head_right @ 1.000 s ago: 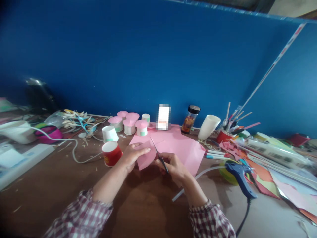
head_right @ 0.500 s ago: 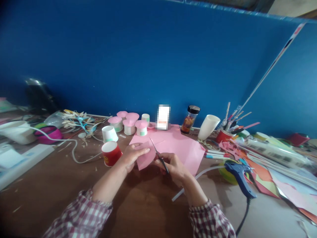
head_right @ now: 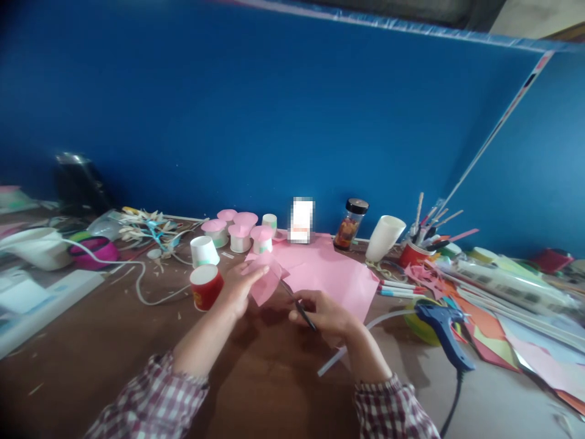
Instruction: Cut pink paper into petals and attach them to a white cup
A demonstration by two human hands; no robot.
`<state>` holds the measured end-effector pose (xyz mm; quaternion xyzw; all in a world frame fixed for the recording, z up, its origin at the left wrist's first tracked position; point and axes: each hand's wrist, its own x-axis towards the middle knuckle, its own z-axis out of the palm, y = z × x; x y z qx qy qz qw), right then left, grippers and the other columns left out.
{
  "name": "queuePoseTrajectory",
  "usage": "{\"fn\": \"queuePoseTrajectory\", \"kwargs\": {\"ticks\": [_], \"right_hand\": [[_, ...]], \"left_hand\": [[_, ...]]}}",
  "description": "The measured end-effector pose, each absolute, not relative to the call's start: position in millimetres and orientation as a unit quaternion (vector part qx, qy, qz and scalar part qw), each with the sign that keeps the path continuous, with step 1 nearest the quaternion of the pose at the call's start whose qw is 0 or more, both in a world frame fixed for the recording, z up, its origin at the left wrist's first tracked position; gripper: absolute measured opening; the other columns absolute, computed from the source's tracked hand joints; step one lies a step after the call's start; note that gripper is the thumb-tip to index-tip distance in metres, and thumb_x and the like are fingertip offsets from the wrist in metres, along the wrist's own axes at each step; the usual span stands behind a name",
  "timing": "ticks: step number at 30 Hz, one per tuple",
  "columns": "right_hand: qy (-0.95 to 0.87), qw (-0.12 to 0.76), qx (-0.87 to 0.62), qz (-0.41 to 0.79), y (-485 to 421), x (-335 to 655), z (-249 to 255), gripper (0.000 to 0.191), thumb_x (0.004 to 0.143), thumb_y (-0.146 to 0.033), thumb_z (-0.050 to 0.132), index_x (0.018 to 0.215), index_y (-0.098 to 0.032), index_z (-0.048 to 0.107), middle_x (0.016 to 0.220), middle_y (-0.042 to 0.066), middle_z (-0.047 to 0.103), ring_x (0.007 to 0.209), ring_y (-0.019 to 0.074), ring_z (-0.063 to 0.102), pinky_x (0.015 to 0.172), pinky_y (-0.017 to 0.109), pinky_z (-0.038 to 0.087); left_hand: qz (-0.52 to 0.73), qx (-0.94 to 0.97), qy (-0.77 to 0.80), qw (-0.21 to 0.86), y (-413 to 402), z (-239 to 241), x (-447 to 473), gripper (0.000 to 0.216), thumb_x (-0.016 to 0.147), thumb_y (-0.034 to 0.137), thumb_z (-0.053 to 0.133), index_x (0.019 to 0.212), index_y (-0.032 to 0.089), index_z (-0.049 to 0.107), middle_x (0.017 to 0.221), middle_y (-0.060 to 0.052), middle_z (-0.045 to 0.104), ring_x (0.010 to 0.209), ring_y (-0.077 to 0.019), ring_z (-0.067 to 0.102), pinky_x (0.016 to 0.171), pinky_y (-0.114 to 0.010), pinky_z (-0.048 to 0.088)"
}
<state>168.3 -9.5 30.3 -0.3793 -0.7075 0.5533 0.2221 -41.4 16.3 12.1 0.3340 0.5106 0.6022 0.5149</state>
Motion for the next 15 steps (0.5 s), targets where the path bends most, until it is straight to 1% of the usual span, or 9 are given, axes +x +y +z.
{"fn": "queuePoseTrajectory", "kwargs": {"ticks": [2, 3, 5, 7, 9, 11, 13, 15], "right_hand": [[-0.694, 0.183, -0.38, 0.584, -8, 177, 33, 0.035, 0.075, -0.041, 0.07, 0.094, -0.012, 0.067, 0.067, 0.001, 0.058, 0.058, 0.0109, 0.051, 0.052, 0.023, 0.041], [-0.689, 0.174, -0.381, 0.592, -7, 181, 34, 0.035, 0.074, -0.041, 0.071, 0.094, -0.012, 0.068, 0.067, 0.001, 0.058, 0.056, 0.0103, 0.051, 0.051, 0.022, 0.041], [-0.676, 0.198, -0.389, 0.594, -5, 187, 34, 0.034, 0.071, -0.038, 0.074, 0.094, -0.012, 0.068, 0.068, 0.001, 0.06, 0.055, 0.01, 0.052, 0.05, 0.022, 0.042], [-0.644, 0.284, -0.404, 0.584, -2, 187, 30, 0.036, 0.069, -0.033, 0.076, 0.097, -0.014, 0.066, 0.066, 0.0, 0.06, 0.054, 0.0099, 0.052, 0.048, 0.022, 0.041], [-0.595, 0.409, -0.415, 0.554, 1, 182, 23, 0.043, 0.066, -0.031, 0.077, 0.103, -0.016, 0.062, 0.066, -0.001, 0.06, 0.054, 0.0104, 0.053, 0.046, 0.021, 0.04], [-0.557, 0.503, -0.416, 0.514, 5, 172, 15, 0.047, 0.064, -0.03, 0.078, 0.106, -0.019, 0.059, 0.078, 0.002, 0.065, 0.062, 0.0124, 0.057, 0.046, 0.02, 0.041], [-0.556, 0.529, -0.415, 0.488, 7, 164, 9, 0.048, 0.063, -0.029, 0.079, 0.106, -0.02, 0.059, 0.085, 0.004, 0.067, 0.07, 0.0154, 0.062, 0.053, 0.023, 0.046], [-0.561, 0.532, -0.42, 0.475, 7, 159, 6, 0.045, 0.065, -0.029, 0.077, 0.105, -0.02, 0.06, 0.087, 0.005, 0.068, 0.073, 0.0172, 0.064, 0.059, 0.028, 0.05]], "left_hand": [[0.637, 0.31, 0.485, 0.512, 17, 16, -43, 0.049, 0.054, 0.036, 0.083, 0.094, 0.012, 0.067, 0.089, -0.009, 0.071, 0.084, -0.023, 0.067, 0.074, -0.031, 0.05], [0.654, 0.298, 0.473, 0.51, 17, 17, -43, 0.049, 0.053, 0.035, 0.083, 0.093, 0.012, 0.067, 0.089, -0.009, 0.071, 0.084, -0.0225, 0.067, 0.073, -0.031, 0.05], [0.674, 0.273, 0.451, 0.518, 18, 19, -43, 0.048, 0.052, 0.032, 0.083, 0.092, 0.012, 0.067, 0.087, -0.008, 0.071, 0.082, -0.0208, 0.066, 0.072, -0.029, 0.05], [0.669, 0.252, 0.436, 0.547, 18, 18, -41, 0.045, 0.052, 0.03, 0.082, 0.09, 0.012, 0.067, 0.082, -0.006, 0.071, 0.077, -0.0186, 0.066, 0.069, -0.027, 0.05], [0.644, 0.252, 0.423, 0.586, 17, 15, -37, 0.041, 0.054, 0.027, 0.081, 0.089, 0.012, 0.066, 0.08, -0.006, 0.071, 0.074, -0.0168, 0.066, 0.066, -0.026, 0.05], [0.614, 0.275, 0.41, 0.615, 15, 11, -32, 0.038, 0.057, 0.026, 0.08, 0.089, 0.013, 0.066, 0.08, -0.006, 0.071, 0.071, -0.0158, 0.066, 0.064, -0.025, 0.05], [0.582, 0.303, 0.406, 0.636, 12, 6, -28, 0.037, 0.058, 0.022, 0.08, 0.091, 0.013, 0.067, 0.08, -0.005, 0.071, 0.069, -0.0152, 0.065, 0.063, -0.024, 0.05], [0.547, 0.332, 0.405, 0.653, 9, 3, -25, 0.036, 0.058, 0.019, 0.08, 0.092, 0.013, 0.067, 0.082, -0.006, 0.072, 0.07, -0.0154, 0.066, 0.065, -0.025, 0.05]]}}
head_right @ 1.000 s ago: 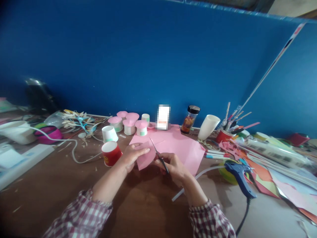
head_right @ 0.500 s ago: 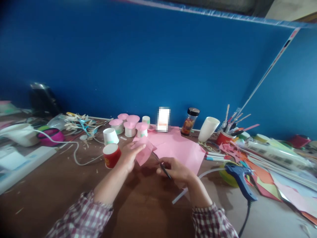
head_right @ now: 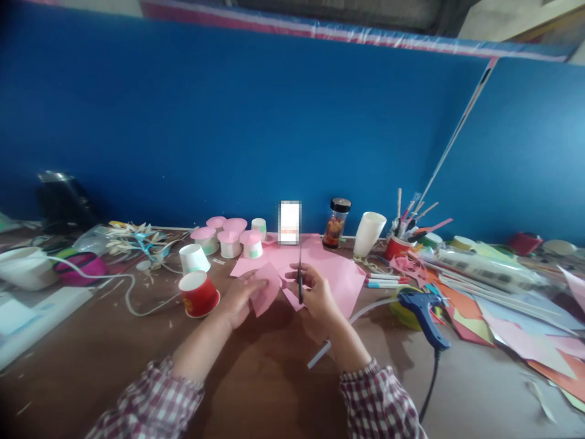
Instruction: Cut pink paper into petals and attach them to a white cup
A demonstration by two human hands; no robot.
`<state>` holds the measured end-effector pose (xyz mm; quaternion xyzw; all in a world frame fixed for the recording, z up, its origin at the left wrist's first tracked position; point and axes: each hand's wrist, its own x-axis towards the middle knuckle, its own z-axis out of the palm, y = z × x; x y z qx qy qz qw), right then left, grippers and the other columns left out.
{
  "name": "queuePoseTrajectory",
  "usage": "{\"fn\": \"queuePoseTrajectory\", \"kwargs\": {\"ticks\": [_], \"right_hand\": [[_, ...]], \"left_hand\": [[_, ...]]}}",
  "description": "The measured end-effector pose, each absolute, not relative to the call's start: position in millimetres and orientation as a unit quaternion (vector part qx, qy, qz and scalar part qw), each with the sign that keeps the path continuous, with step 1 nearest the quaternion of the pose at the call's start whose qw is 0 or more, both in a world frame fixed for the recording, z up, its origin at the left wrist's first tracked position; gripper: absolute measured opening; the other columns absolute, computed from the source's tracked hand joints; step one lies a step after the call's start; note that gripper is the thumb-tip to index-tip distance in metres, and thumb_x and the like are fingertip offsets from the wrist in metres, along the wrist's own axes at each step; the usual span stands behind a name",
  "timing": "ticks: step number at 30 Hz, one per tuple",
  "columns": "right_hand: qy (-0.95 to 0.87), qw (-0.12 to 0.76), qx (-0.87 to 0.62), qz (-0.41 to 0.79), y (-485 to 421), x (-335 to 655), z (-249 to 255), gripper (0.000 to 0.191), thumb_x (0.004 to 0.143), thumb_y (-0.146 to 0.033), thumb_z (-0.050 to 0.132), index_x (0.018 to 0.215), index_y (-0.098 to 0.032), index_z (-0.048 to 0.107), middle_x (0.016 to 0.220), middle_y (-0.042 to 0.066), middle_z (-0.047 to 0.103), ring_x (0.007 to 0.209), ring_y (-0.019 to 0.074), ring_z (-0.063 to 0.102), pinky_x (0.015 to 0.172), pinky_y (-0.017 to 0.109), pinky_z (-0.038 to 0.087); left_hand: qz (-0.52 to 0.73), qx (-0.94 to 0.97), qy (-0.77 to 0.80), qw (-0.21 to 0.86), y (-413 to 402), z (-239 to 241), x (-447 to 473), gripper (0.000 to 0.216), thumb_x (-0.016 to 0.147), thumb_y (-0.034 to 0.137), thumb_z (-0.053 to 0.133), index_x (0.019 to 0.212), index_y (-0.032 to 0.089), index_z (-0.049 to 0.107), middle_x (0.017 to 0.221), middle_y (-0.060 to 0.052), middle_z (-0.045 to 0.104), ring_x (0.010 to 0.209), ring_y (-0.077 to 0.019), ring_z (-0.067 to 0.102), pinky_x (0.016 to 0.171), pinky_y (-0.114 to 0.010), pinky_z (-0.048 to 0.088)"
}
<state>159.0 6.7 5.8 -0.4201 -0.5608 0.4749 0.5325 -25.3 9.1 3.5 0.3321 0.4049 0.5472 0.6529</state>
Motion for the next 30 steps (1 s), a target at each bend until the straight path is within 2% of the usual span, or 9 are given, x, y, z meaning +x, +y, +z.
{"fn": "queuePoseTrajectory", "kwargs": {"ticks": [4, 11, 15, 18, 21, 26, 30], "right_hand": [[-0.568, 0.524, -0.431, 0.466, 3, 157, 9, 0.039, 0.066, -0.027, 0.074, 0.102, -0.018, 0.061, 0.082, 0.004, 0.068, 0.069, 0.0162, 0.063, 0.059, 0.028, 0.049], [-0.54, 0.509, -0.434, 0.51, -5, 150, 16, 0.033, 0.062, -0.019, 0.07, 0.094, -0.016, 0.061, 0.069, -0.002, 0.061, 0.055, 0.0096, 0.054, 0.046, 0.02, 0.04], [-0.496, 0.548, -0.425, 0.523, -3, 142, 5, 0.033, 0.062, -0.021, 0.069, 0.093, -0.017, 0.06, 0.064, -0.005, 0.057, 0.048, 0.0077, 0.048, 0.04, 0.017, 0.035], [-0.451, 0.582, -0.442, 0.512, -1, 139, -1, 0.036, 0.061, -0.019, 0.066, 0.096, -0.017, 0.06, 0.062, -0.005, 0.057, 0.045, 0.0066, 0.045, 0.038, 0.016, 0.031], [-0.416, 0.613, -0.472, 0.477, 0, 140, 0, 0.039, 0.06, -0.018, 0.062, 0.099, -0.016, 0.059, 0.058, -0.006, 0.055, 0.044, 0.0059, 0.042, 0.039, 0.016, 0.03], [-0.426, 0.64, -0.507, 0.389, 3, 144, 2, 0.036, 0.064, -0.025, 0.063, 0.098, -0.015, 0.059, 0.059, -0.005, 0.055, 0.049, 0.0094, 0.048, 0.043, 0.019, 0.035], [-0.462, 0.636, -0.524, 0.328, 4, 144, 0, 0.033, 0.068, -0.029, 0.062, 0.098, -0.015, 0.06, 0.063, -0.001, 0.059, 0.055, 0.0132, 0.055, 0.048, 0.022, 0.042]], "left_hand": [[0.493, 0.397, 0.381, 0.674, 5, 2, -25, 0.038, 0.062, 0.021, 0.079, 0.098, 0.014, 0.068, 0.087, -0.007, 0.073, 0.074, -0.0165, 0.066, 0.069, -0.026, 0.05], [0.473, 0.38, 0.362, 0.708, 3, 7, -25, 0.044, 0.06, 0.019, 0.082, 0.102, 0.015, 0.067, 0.087, -0.008, 0.073, 0.074, -0.0186, 0.068, 0.07, -0.028, 0.051], [0.475, 0.334, 0.303, 0.755, 2, 7, -20, 0.039, 0.067, 0.02, 0.078, 0.104, 0.012, 0.066, 0.092, -0.011, 0.073, 0.077, -0.0195, 0.068, 0.071, -0.028, 0.053], [0.476, 0.274, 0.281, 0.787, 1, 5, -14, 0.035, 0.077, 0.029, 0.07, 0.105, 0.01, 0.066, 0.098, -0.013, 0.071, 0.084, -0.0199, 0.067, 0.076, -0.029, 0.053], [0.452, 0.221, 0.287, 0.815, -1, 4, -12, 0.037, 0.081, 0.037, 0.065, 0.109, 0.012, 0.064, 0.104, -0.012, 0.07, 0.084, -0.0184, 0.067, 0.072, -0.027, 0.055], [0.459, 0.217, 0.291, 0.811, -3, 2, -13, 0.027, 0.077, 0.024, 0.071, 0.101, 0.015, 0.064, 0.099, -0.008, 0.071, 0.08, -0.0167, 0.068, 0.065, -0.026, 0.057], [0.506, 0.162, 0.293, 0.795, -1, 0, -12, 0.015, 0.073, 0.012, 0.073, 0.085, 0.014, 0.065, 0.083, -0.004, 0.071, 0.071, -0.0129, 0.068, 0.063, -0.021, 0.057]]}}
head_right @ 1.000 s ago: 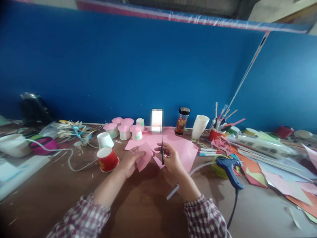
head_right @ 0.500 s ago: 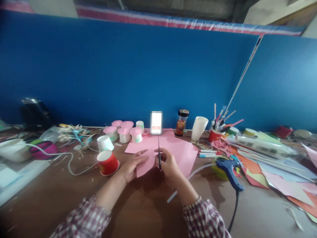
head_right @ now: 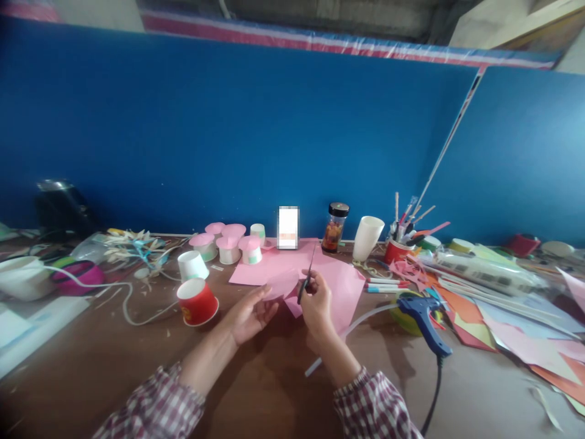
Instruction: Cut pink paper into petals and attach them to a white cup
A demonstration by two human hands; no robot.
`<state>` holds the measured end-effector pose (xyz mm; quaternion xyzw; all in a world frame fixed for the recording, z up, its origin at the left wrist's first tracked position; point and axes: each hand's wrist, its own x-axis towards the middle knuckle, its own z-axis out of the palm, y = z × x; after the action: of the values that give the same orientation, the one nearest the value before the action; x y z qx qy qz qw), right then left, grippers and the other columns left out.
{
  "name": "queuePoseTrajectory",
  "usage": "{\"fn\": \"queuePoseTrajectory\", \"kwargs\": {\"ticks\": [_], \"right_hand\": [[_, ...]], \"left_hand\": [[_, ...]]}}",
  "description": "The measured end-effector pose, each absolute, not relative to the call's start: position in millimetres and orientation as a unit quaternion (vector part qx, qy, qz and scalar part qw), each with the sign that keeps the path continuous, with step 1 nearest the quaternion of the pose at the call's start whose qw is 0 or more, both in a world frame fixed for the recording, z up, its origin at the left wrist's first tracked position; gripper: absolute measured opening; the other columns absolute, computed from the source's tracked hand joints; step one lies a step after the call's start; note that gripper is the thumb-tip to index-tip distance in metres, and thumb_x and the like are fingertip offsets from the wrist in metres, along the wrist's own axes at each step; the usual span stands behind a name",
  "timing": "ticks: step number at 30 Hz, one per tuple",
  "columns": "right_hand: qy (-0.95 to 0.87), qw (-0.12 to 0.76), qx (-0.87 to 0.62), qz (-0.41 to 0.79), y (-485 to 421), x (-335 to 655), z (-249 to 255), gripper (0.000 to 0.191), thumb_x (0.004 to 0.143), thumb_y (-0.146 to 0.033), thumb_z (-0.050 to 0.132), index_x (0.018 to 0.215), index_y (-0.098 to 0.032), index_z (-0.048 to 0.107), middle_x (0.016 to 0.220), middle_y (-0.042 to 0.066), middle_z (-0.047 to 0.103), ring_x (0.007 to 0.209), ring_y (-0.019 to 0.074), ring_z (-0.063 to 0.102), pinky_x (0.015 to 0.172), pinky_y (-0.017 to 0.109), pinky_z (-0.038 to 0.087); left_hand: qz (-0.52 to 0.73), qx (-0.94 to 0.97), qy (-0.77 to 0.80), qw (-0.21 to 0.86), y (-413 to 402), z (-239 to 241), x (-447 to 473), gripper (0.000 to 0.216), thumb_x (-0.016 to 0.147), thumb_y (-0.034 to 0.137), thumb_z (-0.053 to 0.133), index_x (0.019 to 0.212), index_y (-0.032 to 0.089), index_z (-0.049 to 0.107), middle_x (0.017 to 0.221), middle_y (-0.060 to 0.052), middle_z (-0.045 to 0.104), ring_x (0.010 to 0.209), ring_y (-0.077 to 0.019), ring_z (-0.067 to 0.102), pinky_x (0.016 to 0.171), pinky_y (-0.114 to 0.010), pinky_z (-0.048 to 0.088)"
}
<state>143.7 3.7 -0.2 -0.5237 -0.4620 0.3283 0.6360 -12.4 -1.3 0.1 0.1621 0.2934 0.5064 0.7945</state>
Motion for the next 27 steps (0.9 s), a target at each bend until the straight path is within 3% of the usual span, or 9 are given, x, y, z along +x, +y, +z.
{"fn": "queuePoseTrajectory", "kwargs": {"ticks": [3, 7, 11, 19, 27], "right_hand": [[-0.487, 0.627, -0.523, 0.311, 3, 142, -1, 0.032, 0.071, -0.029, 0.062, 0.099, -0.014, 0.059, 0.066, 0.001, 0.063, 0.059, 0.0158, 0.06, 0.052, 0.025, 0.048], [-0.532, 0.608, -0.527, 0.264, 1, 139, -4, 0.029, 0.076, -0.028, 0.06, 0.102, -0.014, 0.06, 0.068, 0.003, 0.065, 0.06, 0.0165, 0.062, 0.053, 0.025, 0.05], [-0.588, 0.56, -0.553, 0.183, 0, 139, -13, 0.026, 0.08, -0.025, 0.056, 0.104, -0.019, 0.063, 0.073, 0.002, 0.068, 0.058, 0.0145, 0.06, 0.053, 0.023, 0.047], [-0.699, 0.425, -0.572, 0.066, -12, 141, -12, 0.037, 0.075, -0.013, 0.053, 0.107, -0.028, 0.064, 0.086, -0.001, 0.072, 0.065, 0.0153, 0.063, 0.061, 0.023, 0.046], [-0.712, 0.412, -0.566, 0.049, -12, 140, -9, 0.036, 0.077, -0.014, 0.053, 0.107, -0.028, 0.065, 0.089, 0.0, 0.072, 0.072, 0.0163, 0.065, 0.068, 0.024, 0.047]], "left_hand": [[0.556, 0.123, 0.267, 0.778, 0, 0, -11, 0.011, 0.072, 0.006, 0.072, 0.077, 0.012, 0.063, 0.076, -0.003, 0.07, 0.073, -0.0124, 0.068, 0.067, -0.018, 0.056], [0.566, 0.166, 0.225, 0.776, -2, 3, -9, 0.023, 0.069, 0.006, 0.074, 0.089, 0.012, 0.065, 0.096, -0.008, 0.071, 0.096, -0.0184, 0.067, 0.081, -0.021, 0.054], [0.536, 0.252, 0.193, 0.782, -6, 5, -4, 0.02, 0.074, 0.013, 0.074, 0.092, 0.011, 0.066, 0.104, -0.011, 0.07, 0.098, -0.0172, 0.066, 0.086, -0.022, 0.052], [0.549, 0.237, 0.291, 0.747, -4, 1, -1, 0.017, 0.073, 0.023, 0.075, 0.08, 0.011, 0.065, 0.075, -0.005, 0.07, 0.066, -0.0102, 0.066, 0.063, -0.017, 0.054], [0.566, 0.2, 0.359, 0.715, -3, 1, 0, 0.007, 0.076, 0.007, 0.067, 0.073, 0.011, 0.062, 0.067, -0.003, 0.066, 0.058, -0.0085, 0.062, 0.054, -0.016, 0.052]]}}
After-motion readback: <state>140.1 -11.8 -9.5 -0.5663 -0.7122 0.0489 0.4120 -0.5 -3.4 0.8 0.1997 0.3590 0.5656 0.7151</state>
